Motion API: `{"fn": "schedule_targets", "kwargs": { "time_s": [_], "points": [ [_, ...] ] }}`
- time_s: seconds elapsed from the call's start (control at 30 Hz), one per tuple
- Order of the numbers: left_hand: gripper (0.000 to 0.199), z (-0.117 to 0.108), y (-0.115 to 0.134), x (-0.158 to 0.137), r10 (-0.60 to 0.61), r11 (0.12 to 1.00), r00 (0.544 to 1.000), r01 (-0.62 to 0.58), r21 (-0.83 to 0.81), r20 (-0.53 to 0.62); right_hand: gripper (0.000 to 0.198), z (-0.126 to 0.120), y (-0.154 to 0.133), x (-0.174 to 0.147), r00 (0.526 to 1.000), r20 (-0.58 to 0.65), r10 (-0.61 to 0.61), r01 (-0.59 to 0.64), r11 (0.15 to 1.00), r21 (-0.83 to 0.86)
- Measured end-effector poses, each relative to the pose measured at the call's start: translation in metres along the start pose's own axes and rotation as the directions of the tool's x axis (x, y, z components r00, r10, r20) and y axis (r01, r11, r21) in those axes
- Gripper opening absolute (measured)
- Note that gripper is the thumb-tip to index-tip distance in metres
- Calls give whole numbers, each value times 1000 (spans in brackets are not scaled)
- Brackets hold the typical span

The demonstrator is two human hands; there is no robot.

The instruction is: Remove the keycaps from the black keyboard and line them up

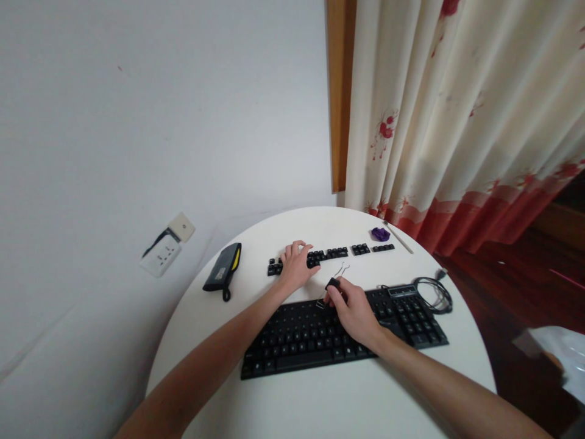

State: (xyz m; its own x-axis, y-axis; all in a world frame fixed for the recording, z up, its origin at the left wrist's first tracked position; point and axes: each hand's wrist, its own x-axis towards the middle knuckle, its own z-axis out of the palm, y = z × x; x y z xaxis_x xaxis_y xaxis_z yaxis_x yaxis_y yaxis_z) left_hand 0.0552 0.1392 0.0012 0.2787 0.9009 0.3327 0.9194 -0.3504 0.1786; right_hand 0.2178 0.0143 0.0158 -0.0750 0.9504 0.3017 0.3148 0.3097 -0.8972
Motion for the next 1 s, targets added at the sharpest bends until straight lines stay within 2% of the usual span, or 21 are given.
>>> {"fn": "schedule_targets", "kwargs": {
  "time_s": [0.13,0.23,0.37,0.43,0.5,0.6,0.8,1.0],
  "points": [
    [59,-8,0,-4,-9,999,1000,8,-45,-20,27,-5,-1,3,1000,-3,-2,2,1000,1],
    [48,-17,0,-14,-12,994,1000,11,-107,-8,25,-14,-4,8,999,37,-27,28,1000,-12],
    [20,-32,3,-40,124,939,984,-74,-337,129,23,-25,-5,13,972,222,-81,101,992,-81],
    [14,-39,9,-55,201,875,961,-89,-475,191,22,-26,-3,13,955,284,-89,125,986,-113],
    [14,-46,15,-69,245,837,937,-75,-543,248,23,-25,-1,12,942,321,-103,155,977,-143],
    [14,-54,23,-84,262,829,922,-64,-556,284,23,-21,2,9,928,352,-123,199,962,-188],
    [12,-55,24,-96,253,808,927,-44,-588,278,21,-25,-2,8,892,427,-147,248,950,-191],
    [8,-57,28,-101,333,822,910,-153,-549,245,20,-34,-2,10,849,505,-153,284,939,-194]
  ]
}}
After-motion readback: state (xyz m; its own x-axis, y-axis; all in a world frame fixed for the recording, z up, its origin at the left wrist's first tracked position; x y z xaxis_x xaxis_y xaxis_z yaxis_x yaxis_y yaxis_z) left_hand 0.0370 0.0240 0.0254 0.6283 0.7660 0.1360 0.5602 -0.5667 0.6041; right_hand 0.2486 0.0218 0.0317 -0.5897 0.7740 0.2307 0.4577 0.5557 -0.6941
